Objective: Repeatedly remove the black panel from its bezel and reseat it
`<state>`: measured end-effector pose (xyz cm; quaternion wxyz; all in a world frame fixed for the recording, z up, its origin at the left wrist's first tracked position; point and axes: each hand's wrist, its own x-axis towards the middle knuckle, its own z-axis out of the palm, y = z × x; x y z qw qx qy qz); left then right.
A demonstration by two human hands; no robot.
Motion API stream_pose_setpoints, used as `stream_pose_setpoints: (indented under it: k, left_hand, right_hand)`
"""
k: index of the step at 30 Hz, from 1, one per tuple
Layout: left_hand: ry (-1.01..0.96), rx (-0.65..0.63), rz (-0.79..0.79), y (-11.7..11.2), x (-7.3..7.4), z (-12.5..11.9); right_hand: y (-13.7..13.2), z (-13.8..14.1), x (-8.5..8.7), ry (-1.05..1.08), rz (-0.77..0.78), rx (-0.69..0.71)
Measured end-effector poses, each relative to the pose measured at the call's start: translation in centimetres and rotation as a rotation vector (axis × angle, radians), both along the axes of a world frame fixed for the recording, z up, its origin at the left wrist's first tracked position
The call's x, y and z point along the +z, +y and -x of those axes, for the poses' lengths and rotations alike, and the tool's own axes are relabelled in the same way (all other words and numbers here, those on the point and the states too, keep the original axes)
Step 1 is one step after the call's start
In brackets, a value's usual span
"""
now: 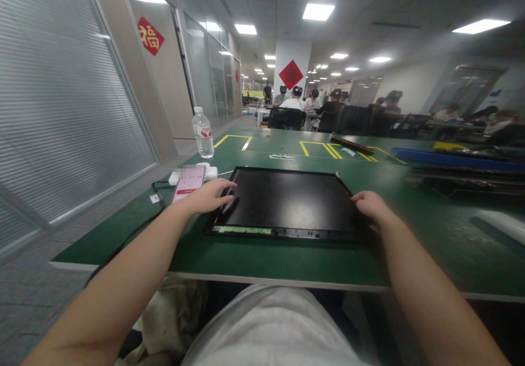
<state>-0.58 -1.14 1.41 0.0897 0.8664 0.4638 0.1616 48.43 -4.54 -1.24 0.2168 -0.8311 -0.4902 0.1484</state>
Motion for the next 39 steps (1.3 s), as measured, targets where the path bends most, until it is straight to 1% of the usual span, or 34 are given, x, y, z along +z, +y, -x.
stream_pose_setpoints:
  k: [2,5,10,18,25,32,39]
  left_hand:
    - [0.051,0.088,-0.009,0.1,-0.2,-0.3]
    - [0.115,0.122,-0.010,0.1,-0.4,-0.9]
    - [0.112,0.113,-0.021,0.0,-0.5,-1.4]
    - [-0.039,0.115,0.026,0.2,-0.8,-1.0]
    - [-0.119,0.072,0.058,0.7,-1.1,-0.7]
    - [-0.137,0.074,0.074,0.8,-1.1,-0.5]
    - [-0.171,0.085,0.078,0.6,-0.9,-0.7]
  right_hand:
    - [0.0,0.0,0.0,0.003,0.009,-0.004]
    - [0.1,-0.1,-0.1,0.001,0.005,0.003]
    - [0.2,-0.2,-0.1,0.004,0.016,0.018]
    - [-0.3,0.6,0.8,-0.024,0.032,-0.002]
    - [0.0,-0.1,0.1,-0.027,-0.004,0.056]
    - [-0.1,0.3,0.3,-0.005,0.034,0.005]
    - [-0.1,0.3,0.3,0.027,0.052,0.020]
